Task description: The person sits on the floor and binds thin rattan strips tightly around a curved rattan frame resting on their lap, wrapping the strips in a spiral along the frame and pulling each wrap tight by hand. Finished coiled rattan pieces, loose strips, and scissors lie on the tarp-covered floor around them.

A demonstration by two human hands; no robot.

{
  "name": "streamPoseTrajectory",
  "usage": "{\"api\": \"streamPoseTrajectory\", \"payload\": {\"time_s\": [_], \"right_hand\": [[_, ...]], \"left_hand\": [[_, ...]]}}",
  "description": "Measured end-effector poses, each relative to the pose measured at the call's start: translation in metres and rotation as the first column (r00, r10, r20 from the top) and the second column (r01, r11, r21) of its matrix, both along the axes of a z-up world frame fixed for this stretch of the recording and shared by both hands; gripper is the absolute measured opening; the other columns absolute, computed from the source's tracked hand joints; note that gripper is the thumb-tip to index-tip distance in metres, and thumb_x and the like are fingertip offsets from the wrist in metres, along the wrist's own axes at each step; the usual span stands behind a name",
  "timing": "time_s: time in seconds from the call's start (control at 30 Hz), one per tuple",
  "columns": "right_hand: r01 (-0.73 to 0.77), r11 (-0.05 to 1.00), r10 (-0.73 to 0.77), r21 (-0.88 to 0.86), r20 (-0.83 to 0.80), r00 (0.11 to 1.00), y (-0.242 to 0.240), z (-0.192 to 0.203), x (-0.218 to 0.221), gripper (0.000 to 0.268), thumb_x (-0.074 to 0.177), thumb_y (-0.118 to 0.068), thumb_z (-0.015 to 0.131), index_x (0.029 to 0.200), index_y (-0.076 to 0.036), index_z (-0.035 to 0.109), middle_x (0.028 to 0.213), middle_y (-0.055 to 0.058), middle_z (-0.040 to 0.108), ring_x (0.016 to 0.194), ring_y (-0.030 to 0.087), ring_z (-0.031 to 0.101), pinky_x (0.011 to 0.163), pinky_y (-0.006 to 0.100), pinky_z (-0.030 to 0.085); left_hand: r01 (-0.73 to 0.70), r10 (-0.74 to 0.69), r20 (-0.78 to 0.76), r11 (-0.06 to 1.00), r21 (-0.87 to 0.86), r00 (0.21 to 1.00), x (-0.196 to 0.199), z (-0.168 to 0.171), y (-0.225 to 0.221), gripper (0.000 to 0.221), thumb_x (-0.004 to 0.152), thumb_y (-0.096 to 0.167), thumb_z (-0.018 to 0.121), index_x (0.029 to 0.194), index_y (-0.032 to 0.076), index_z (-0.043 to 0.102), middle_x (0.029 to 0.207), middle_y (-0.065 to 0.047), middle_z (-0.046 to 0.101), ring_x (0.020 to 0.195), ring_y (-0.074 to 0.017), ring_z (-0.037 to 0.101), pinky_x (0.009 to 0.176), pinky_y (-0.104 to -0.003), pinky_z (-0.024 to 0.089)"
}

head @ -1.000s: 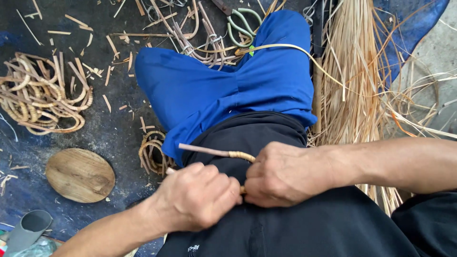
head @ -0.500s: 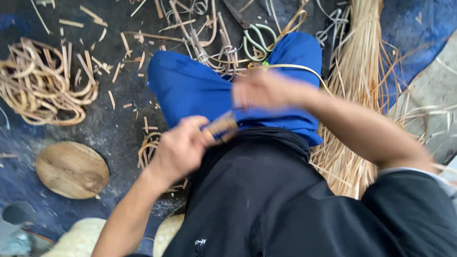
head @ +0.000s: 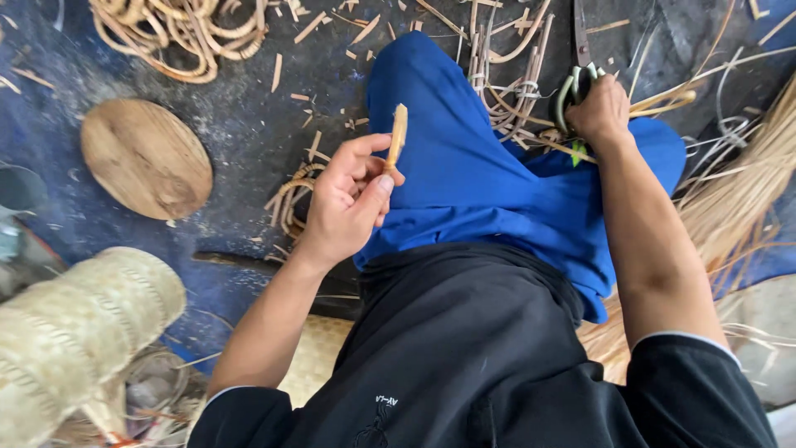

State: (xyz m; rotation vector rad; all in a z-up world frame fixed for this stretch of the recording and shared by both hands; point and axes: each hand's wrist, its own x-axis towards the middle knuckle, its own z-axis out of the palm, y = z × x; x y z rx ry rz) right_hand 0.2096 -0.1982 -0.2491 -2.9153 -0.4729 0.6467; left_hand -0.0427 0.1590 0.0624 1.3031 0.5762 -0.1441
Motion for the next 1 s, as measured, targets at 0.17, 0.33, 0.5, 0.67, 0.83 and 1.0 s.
{"api": "streamPoseTrajectory", "payload": {"time_s": [0.17, 0.33, 0.5, 0.67, 0.83, 1.0], "right_hand": [[0.136, 0.981, -0.111, 0.142, -0.167, 0.980, 0.001, 0.066, 0.012, 0.048, 0.085, -0.036, 0.084, 0.110, 0.003, 0.070, 0.096, 0.024, 0.071, 0.096, 0.039, 0.071, 0.087, 0.046, 0.055], [0.042, 0.964, -0.041, 0.263, -0.011, 0.999, 0.032, 0.229, -0.034, 0.067, 0.087, -0.054, 0.093, 0.110, 0.001, 0.062, 0.096, 0.020, 0.069, 0.092, 0.036, 0.069, 0.085, 0.047, 0.053], [-0.478, 0.783, 0.372, 0.398, 0.316, 0.873, 0.050, 0.312, -0.087, 0.070, 0.064, -0.047, 0.095, 0.111, -0.002, 0.067, 0.100, 0.014, 0.068, 0.095, 0.036, 0.067, 0.082, 0.044, 0.054], [-0.503, 0.745, 0.345, 0.437, 0.393, 0.852, 0.045, 0.324, -0.103, 0.069, 0.067, -0.050, 0.095, 0.106, -0.002, 0.067, 0.098, 0.014, 0.068, 0.089, 0.032, 0.068, 0.076, 0.041, 0.055], [-0.505, 0.734, 0.330, 0.453, 0.412, 0.849, 0.035, 0.329, -0.110, 0.072, 0.068, -0.052, 0.094, 0.106, 0.001, 0.066, 0.099, 0.014, 0.068, 0.089, 0.031, 0.068, 0.075, 0.039, 0.054], [-0.502, 0.764, 0.311, 0.405, 0.451, 0.836, 0.032, 0.339, -0.116, 0.068, 0.072, -0.052, 0.093, 0.105, 0.000, 0.065, 0.095, 0.011, 0.066, 0.089, 0.030, 0.067, 0.073, 0.040, 0.053]], "left_hand": [[-0.061, 0.064, 0.076, 0.997, -0.043, 0.995, 0.002, -0.001, 0.004, 0.035, 0.105, -0.001, 0.056, 0.139, 0.001, 0.049, 0.101, -0.010, 0.066, 0.066, -0.0037, 0.054, 0.055, -0.019, 0.046], [-0.076, 0.080, 0.186, 0.997, -0.026, 0.979, 0.003, 0.010, 0.000, 0.034, 0.105, -0.002, 0.056, 0.139, 0.002, 0.049, 0.101, -0.008, 0.067, 0.066, -0.0029, 0.053, 0.055, -0.019, 0.045], [-0.008, -0.025, 0.249, 0.991, 0.132, 0.968, 0.005, 0.023, -0.018, 0.039, 0.106, -0.001, 0.058, 0.143, 0.004, 0.048, 0.103, -0.008, 0.069, 0.073, -0.0028, 0.055, 0.066, -0.019, 0.048], [0.024, -0.099, 0.305, 0.971, 0.239, 0.947, 0.005, 0.032, -0.028, 0.052, 0.104, -0.002, 0.059, 0.150, 0.002, 0.036, 0.106, -0.011, 0.071, 0.083, -0.0054, 0.062, 0.076, -0.020, 0.052], [-0.029, -0.056, 0.336, 0.970, 0.241, 0.940, 0.002, 0.040, -0.025, 0.059, 0.106, -0.003, 0.059, 0.155, 0.001, 0.026, 0.105, -0.016, 0.073, 0.083, -0.0081, 0.063, 0.076, -0.022, 0.052], [0.065, -0.156, 0.319, 0.958, 0.279, 0.935, 0.000, 0.046, -0.033, 0.065, 0.105, -0.002, 0.061, 0.156, 0.001, 0.022, 0.104, -0.018, 0.075, 0.085, -0.0102, 0.068, 0.076, -0.023, 0.054]]}}
